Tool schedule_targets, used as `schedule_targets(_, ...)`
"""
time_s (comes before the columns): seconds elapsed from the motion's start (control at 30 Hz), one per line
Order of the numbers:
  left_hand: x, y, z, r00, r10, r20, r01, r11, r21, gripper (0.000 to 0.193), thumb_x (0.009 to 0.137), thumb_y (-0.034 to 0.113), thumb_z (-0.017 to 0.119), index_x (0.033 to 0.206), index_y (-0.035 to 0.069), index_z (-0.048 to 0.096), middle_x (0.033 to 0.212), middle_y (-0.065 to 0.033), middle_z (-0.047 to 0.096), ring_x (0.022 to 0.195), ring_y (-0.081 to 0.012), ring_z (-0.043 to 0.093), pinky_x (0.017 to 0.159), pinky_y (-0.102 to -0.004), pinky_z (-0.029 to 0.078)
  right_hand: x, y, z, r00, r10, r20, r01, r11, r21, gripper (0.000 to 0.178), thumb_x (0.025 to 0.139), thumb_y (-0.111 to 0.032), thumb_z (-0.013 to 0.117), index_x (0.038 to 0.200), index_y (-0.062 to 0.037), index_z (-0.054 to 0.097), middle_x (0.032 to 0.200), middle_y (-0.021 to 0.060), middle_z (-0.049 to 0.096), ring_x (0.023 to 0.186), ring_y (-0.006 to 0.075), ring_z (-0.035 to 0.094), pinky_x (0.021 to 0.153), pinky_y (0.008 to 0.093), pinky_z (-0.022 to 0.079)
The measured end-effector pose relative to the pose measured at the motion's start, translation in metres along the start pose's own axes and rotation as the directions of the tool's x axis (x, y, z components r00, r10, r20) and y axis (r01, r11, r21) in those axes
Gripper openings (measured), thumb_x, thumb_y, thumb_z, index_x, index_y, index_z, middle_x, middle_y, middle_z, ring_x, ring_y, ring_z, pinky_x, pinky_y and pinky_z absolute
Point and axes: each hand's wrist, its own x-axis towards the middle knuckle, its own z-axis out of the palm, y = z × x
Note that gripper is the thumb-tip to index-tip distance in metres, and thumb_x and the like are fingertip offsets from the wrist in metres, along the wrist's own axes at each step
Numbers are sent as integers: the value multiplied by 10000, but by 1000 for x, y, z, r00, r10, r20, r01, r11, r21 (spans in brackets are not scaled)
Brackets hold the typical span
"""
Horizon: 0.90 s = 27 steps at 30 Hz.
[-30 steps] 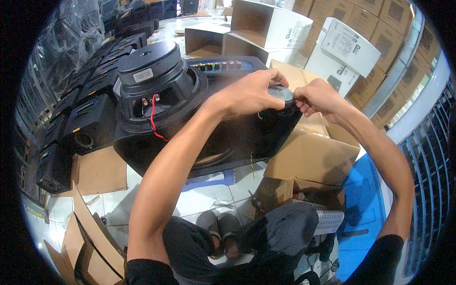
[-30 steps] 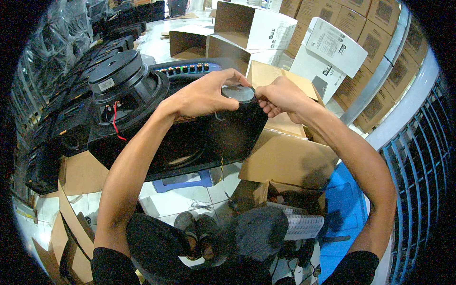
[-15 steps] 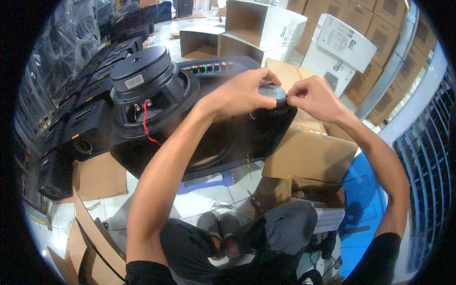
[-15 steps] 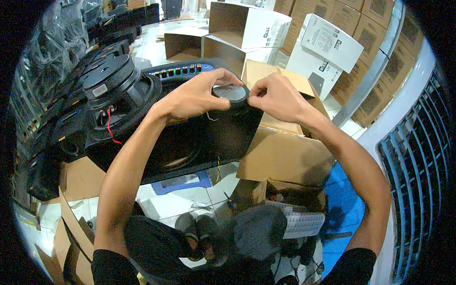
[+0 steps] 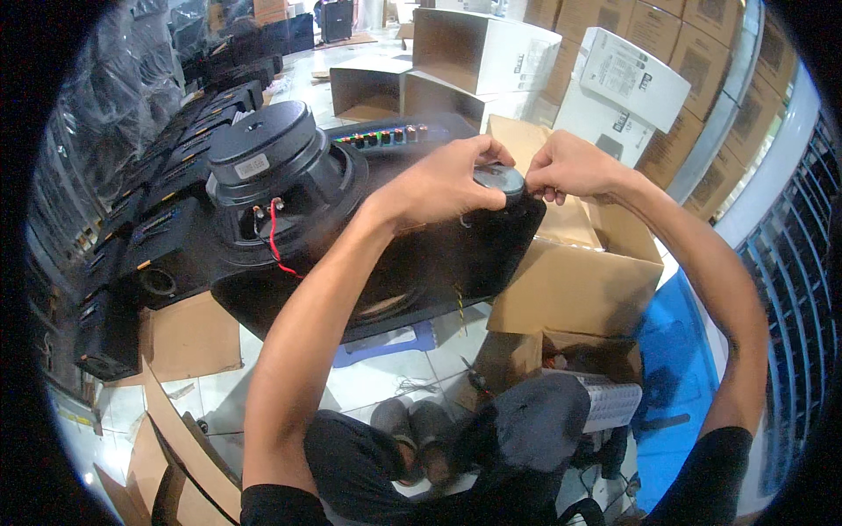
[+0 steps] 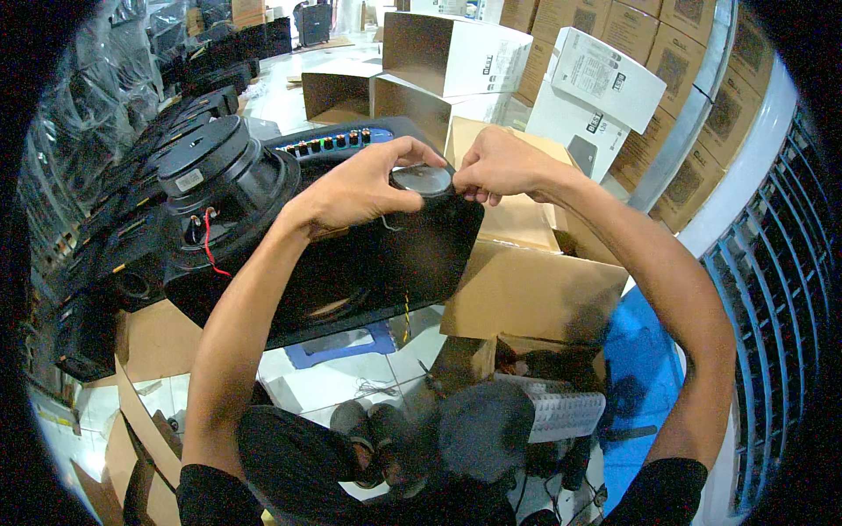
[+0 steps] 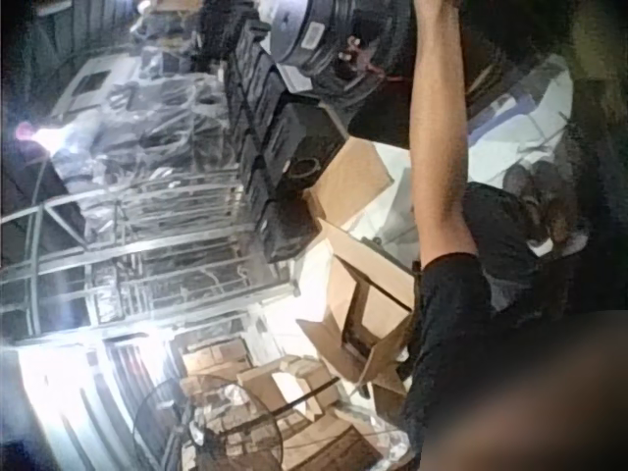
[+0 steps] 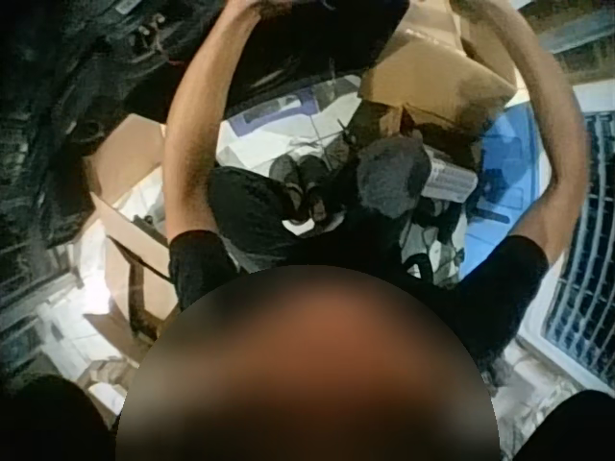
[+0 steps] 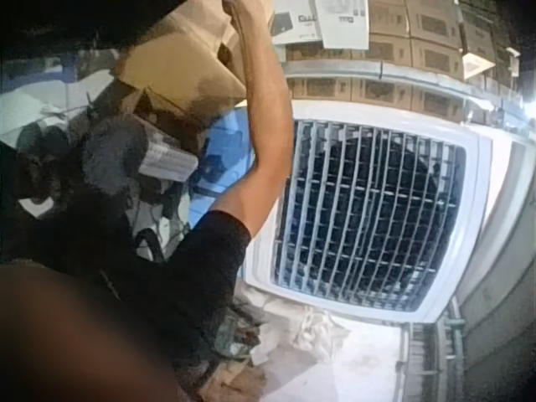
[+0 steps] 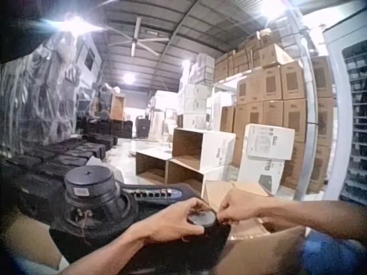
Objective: The person sits on the floor and works on a black speaker, connecting wires to a small circular component and soldering the connections. They then place the component into the speaker and secure it.
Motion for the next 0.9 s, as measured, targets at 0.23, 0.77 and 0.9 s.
schedule_targets(0.23,1,-2,-3,1000,22,-12,-21,999,47,510,810,83,688,1278,-60,543,1198,-161,648,1133,-208,607,1016,-306,461,11,-3,-8,994,-58,92,66,994,-92,250,837,-150,663,687,47,700,605,67,641,526,111,602,503,256,501)
schedule_targets(0.77,1,4,-3,1000,-31,0,30,999,33,546,796,89,682,1301,-56,533,1286,-168,610,1242,-226,556,1103,-330,398,8,-6,13,931,364,-4,-332,853,402,198,829,-132,672,688,-32,574,653,47,563,502,135,527,441,306,492)
schedule_targets(0.9,2,3,-3,1000,-14,5,14,999,44,548,793,82,677,1303,-58,531,1292,-167,607,1250,-225,550,1113,-325,384,6,-10,17,918,394,-45,-345,851,396,189,814,-158,677,686,-47,594,647,38,560,518,132,547,468,299,521)
